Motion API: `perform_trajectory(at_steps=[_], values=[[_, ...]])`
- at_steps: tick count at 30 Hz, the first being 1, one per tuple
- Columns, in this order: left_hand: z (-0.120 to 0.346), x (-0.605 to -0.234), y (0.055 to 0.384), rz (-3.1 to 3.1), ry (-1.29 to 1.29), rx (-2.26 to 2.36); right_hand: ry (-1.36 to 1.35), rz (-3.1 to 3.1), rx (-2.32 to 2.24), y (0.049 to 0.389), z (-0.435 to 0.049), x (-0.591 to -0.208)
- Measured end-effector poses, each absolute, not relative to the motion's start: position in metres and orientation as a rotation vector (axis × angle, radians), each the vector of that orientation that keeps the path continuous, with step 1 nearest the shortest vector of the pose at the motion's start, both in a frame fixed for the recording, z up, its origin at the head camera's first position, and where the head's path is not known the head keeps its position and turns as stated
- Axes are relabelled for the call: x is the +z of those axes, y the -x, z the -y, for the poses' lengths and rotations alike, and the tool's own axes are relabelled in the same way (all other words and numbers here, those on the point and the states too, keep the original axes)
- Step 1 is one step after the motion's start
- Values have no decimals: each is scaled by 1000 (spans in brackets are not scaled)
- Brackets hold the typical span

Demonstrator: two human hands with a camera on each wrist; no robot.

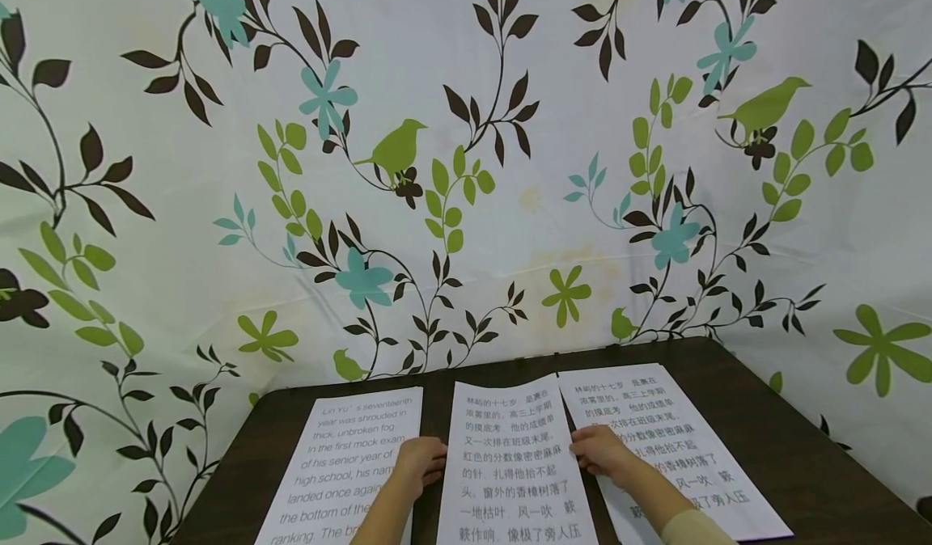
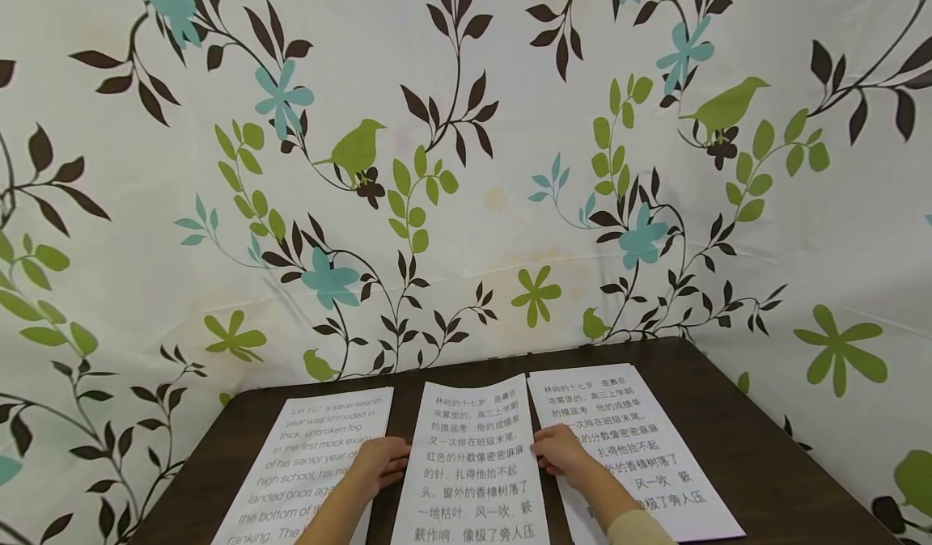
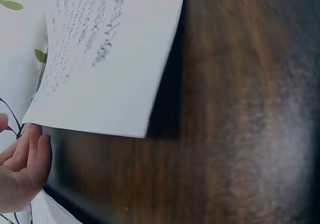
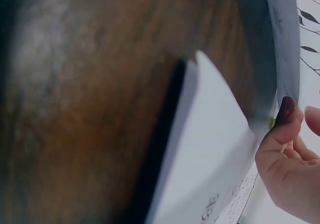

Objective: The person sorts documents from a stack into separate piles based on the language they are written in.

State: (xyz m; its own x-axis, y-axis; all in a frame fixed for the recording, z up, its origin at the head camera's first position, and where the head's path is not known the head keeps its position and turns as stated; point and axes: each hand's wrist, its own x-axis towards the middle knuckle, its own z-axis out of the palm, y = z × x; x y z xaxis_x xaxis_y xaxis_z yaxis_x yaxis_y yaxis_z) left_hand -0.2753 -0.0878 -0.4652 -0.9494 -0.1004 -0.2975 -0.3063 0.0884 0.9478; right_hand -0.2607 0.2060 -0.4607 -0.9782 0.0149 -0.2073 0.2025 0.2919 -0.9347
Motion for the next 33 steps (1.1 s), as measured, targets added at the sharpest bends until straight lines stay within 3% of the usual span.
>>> perform_trajectory(at_steps=[15, 33], values=[[89, -470, 264, -2311, 129, 1868, -102, -2354, -1680, 254, -202, -460], [96, -474, 255, -2364, 101, 1831, -125, -2339, -1681, 251, -194, -461]])
